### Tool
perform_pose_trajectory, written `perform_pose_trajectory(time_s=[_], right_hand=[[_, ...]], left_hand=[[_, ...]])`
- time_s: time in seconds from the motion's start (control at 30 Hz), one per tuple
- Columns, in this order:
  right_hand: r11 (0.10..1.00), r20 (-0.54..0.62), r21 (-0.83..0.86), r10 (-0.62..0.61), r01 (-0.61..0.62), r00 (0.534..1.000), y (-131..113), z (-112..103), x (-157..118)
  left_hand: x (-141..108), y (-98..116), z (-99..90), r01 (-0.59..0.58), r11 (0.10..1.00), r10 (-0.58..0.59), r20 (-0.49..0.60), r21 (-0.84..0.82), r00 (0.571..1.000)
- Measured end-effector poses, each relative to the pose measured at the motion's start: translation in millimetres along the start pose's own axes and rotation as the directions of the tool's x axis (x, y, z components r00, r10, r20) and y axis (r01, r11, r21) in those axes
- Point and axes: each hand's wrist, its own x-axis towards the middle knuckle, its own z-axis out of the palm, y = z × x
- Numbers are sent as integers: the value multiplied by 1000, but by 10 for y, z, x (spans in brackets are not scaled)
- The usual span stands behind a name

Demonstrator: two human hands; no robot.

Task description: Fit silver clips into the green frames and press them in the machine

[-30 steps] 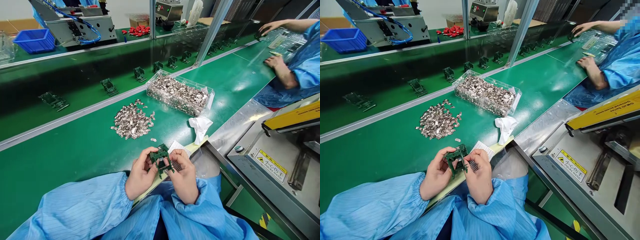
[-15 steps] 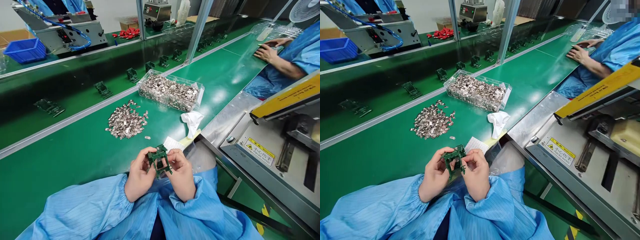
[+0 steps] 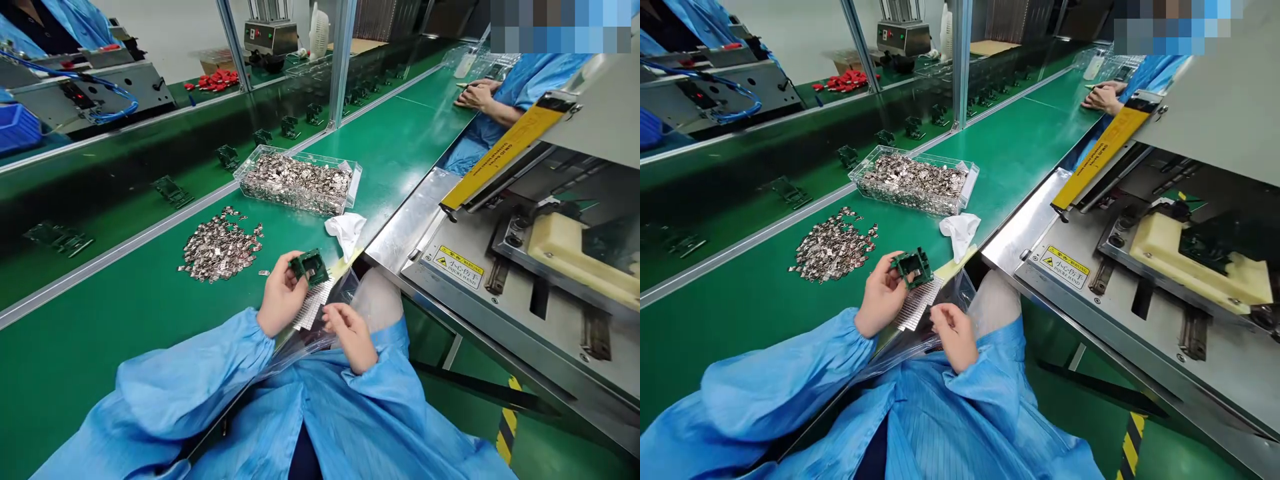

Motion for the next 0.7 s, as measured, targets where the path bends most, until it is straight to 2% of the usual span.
perform_pose_trajectory(time_s=[0.07,0.23,0.33,0.43,0.5,0.57,0.63,0.7], right_hand=[[999,38,-24,-37,38,999,63,101,74],[986,14,-94,-135,135,991,177,230,125],[963,63,-165,-207,215,976,273,147,119],[939,179,-228,-218,256,959,304,-28,129],[930,240,-262,-196,258,951,228,-163,123],[921,238,-297,-184,252,954,60,-274,100],[907,158,-325,-229,269,961,-170,-328,75],[887,65,-329,-321,324,945,-396,-309,76]], left_hand=[[65,-77,42,-4,1000,4,0,-8,1000],[17,-135,48,13,1000,-12,13,-15,1000],[-2,-127,29,16,1000,-16,20,17,1000],[-4,-121,19,12,999,-14,35,50,999],[-15,-116,17,2,998,-6,60,63,998],[-39,-109,19,-6,998,0,82,69,997],[-71,-103,22,-5,998,-1,97,65,995],[-108,-99,26,-6,998,0,115,59,993]])
